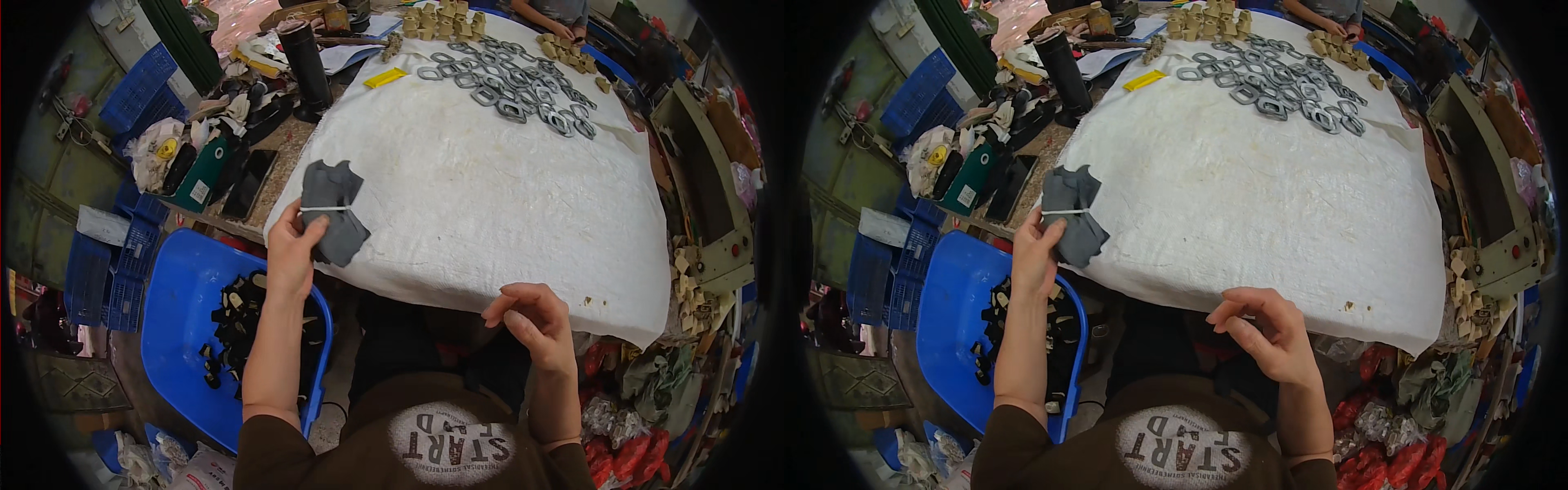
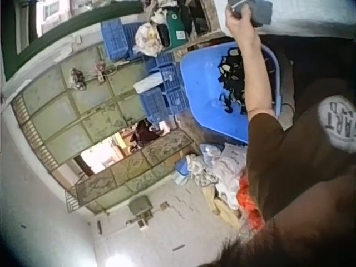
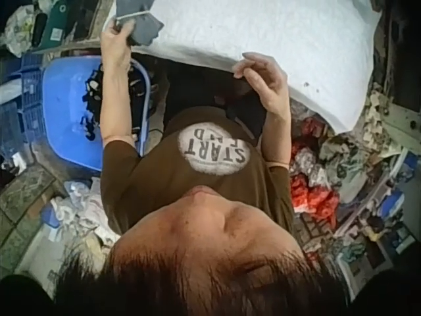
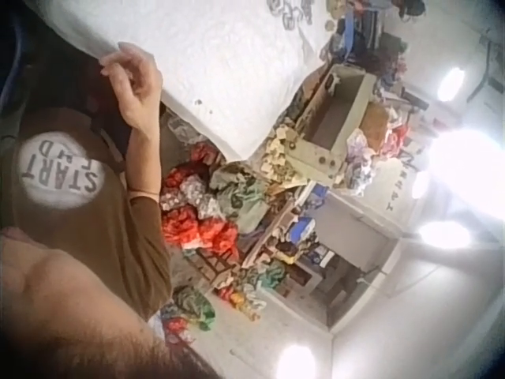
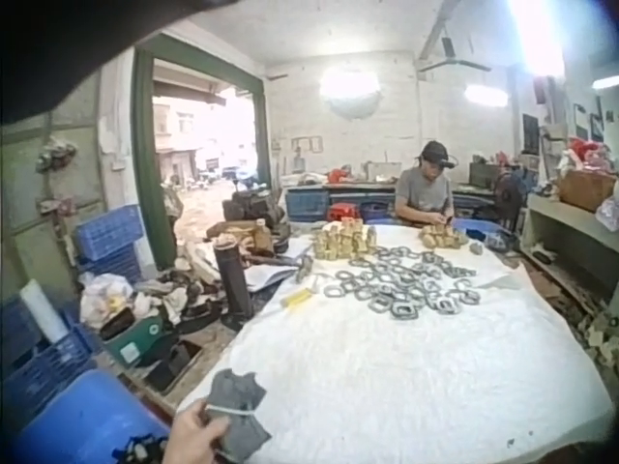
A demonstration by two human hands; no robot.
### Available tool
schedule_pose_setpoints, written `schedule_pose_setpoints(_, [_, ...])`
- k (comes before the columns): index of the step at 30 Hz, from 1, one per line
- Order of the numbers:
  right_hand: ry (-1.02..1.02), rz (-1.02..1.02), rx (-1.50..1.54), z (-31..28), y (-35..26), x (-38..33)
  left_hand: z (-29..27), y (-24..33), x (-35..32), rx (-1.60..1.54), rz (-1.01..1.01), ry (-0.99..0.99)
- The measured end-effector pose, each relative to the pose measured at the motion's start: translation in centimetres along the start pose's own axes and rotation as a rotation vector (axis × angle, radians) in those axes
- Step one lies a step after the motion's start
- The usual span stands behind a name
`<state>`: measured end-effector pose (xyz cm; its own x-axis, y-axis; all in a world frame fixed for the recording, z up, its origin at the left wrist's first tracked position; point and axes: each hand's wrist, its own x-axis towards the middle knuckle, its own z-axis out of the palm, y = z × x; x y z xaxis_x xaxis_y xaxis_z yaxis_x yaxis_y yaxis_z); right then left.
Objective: The recorder is shown manually assembling and wrapping leather or synthetic shoe upper components onto a plastic heel or structural piece and securing them with a rubber band.
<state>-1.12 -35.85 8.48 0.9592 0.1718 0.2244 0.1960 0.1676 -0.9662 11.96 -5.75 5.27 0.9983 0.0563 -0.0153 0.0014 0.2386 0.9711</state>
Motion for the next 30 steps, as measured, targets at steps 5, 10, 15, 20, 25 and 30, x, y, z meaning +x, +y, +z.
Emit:
schedule_pose_setpoints(5, [-0.007, 0.018, -0.220, 0.3, 1.1, 0.3, -2.5, 0.3, 4.0, -0.057, 0.006, 0.009])
schedule_pose_setpoints(10, [-0.010, 0.023, -0.346, 0.1, 1.3, -0.3, -6.0, 1.1, 9.9, 0.054, -0.018, 0.107])
schedule_pose_setpoints(15, [0.064, 0.057, -0.404, 0.1, 1.2, -1.0, -13.0, 5.9, 14.5, 0.565, 0.229, 0.446])
schedule_pose_setpoints(20, [0.161, 0.043, -0.503, -0.2, 2.1, -1.9, -10.4, 4.9, 13.8, 1.371, 0.614, 0.624])
schedule_pose_setpoints(25, [0.287, 0.020, -0.463, -1.9, 1.1, -3.6, 5.8, -0.4, 2.8, 0.954, 0.691, -0.195])
schedule_pose_setpoints(30, [0.496, -0.126, -0.481, -4.9, -2.8, -10.3, 19.4, -6.6, -6.8, 0.728, 0.643, -0.872])
